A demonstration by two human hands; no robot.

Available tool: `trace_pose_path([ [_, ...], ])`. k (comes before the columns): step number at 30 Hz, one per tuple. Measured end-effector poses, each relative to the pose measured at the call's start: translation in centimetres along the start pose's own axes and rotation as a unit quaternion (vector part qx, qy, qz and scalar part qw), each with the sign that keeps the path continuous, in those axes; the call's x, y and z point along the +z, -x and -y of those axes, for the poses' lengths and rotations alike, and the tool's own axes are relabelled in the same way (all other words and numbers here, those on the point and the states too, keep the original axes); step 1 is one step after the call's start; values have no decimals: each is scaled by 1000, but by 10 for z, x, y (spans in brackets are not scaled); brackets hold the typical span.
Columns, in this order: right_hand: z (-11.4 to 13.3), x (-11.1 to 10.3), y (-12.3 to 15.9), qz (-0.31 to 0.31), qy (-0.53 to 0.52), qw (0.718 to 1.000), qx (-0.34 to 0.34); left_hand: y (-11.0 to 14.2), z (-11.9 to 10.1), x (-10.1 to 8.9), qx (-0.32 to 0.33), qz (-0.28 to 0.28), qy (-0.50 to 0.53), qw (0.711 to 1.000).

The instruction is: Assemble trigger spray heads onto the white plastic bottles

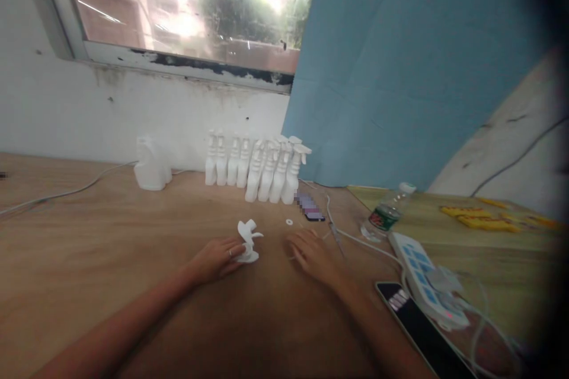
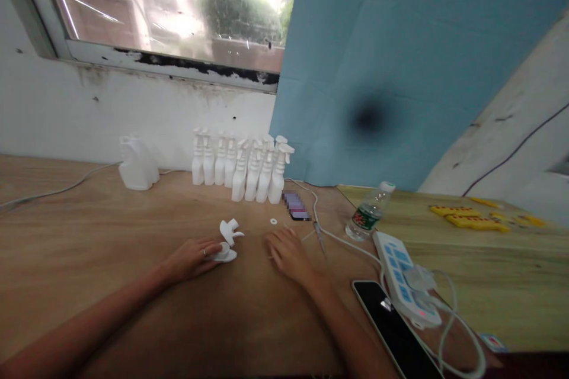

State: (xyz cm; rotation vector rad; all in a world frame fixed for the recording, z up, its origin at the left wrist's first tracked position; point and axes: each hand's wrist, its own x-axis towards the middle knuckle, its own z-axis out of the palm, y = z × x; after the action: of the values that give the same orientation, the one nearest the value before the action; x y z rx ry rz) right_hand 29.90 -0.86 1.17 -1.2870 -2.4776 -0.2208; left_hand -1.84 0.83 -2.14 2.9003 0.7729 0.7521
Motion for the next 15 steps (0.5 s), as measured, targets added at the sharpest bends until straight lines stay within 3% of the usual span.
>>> trace_pose_path([
  [3, -52, -10, 13, 97, 158, 981, 54, 2, 1, -1, -1, 2, 7, 1000],
  [6, -83, -14, 23, 128, 181, 974, 50, 4, 0, -2, -17, 2, 17, 1000],
  [15, -95, -5, 27, 113, 165, 976, -86, 6, -4, -5, -82, -9, 77, 994],
])
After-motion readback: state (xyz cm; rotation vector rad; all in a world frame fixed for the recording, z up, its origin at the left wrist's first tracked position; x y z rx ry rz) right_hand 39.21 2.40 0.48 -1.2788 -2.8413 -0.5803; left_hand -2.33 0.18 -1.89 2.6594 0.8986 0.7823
